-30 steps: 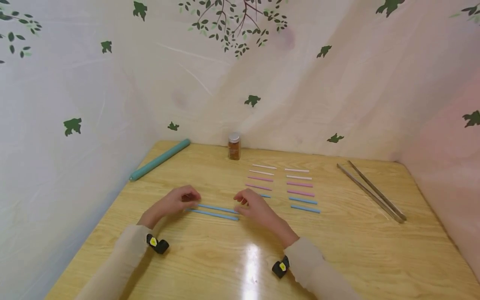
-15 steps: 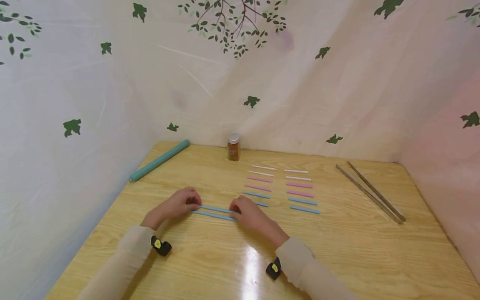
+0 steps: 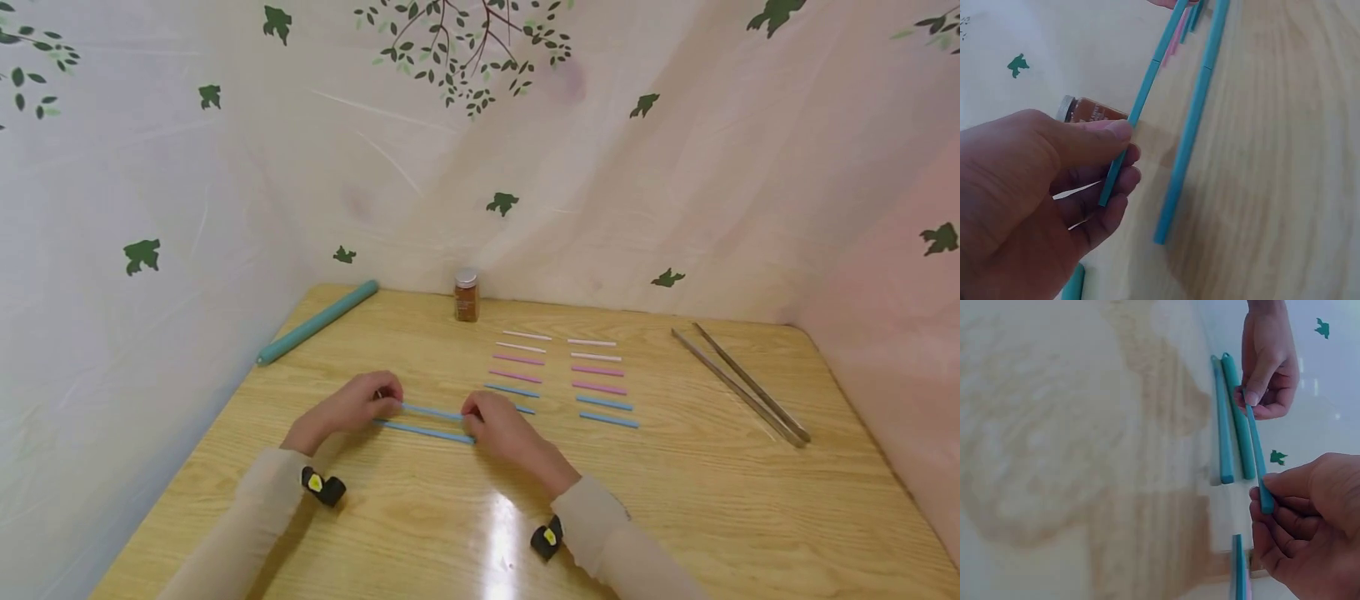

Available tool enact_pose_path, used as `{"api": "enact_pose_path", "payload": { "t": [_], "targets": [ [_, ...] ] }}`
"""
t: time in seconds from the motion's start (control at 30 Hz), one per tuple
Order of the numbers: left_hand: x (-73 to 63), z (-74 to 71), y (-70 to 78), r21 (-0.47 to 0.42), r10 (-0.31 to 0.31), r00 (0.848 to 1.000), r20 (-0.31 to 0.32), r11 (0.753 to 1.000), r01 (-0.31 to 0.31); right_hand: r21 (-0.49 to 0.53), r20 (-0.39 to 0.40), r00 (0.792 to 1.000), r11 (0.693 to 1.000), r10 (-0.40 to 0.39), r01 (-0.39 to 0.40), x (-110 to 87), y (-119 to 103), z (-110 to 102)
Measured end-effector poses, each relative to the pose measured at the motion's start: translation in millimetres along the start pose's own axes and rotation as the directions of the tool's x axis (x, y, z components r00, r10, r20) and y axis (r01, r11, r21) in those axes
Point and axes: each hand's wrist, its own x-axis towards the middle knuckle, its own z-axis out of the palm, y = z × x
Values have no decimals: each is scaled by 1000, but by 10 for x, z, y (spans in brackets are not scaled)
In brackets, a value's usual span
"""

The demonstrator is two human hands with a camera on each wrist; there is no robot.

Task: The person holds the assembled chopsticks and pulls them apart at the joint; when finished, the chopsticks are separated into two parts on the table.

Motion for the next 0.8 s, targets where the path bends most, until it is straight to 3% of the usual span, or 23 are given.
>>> {"api": "enact_pose_path", "payload": {
  "t": [0.37, 0.6, 0.8],
  "targets": [
    [149, -68, 281, -6, 9, 989, 145, 1000, -8, 27, -53, 998, 999, -31, 32, -8, -69, -225],
    [257, -43, 382, -47, 40, 982, 185, 998, -32, 27, -83, 992, 995, -98, 101, 7, -81, -312],
    [328, -2, 467, -35, 39, 976, 215, 999, -32, -23, -37, 991, 991, -130, 129, 60, -120, -285]
  ]
}}
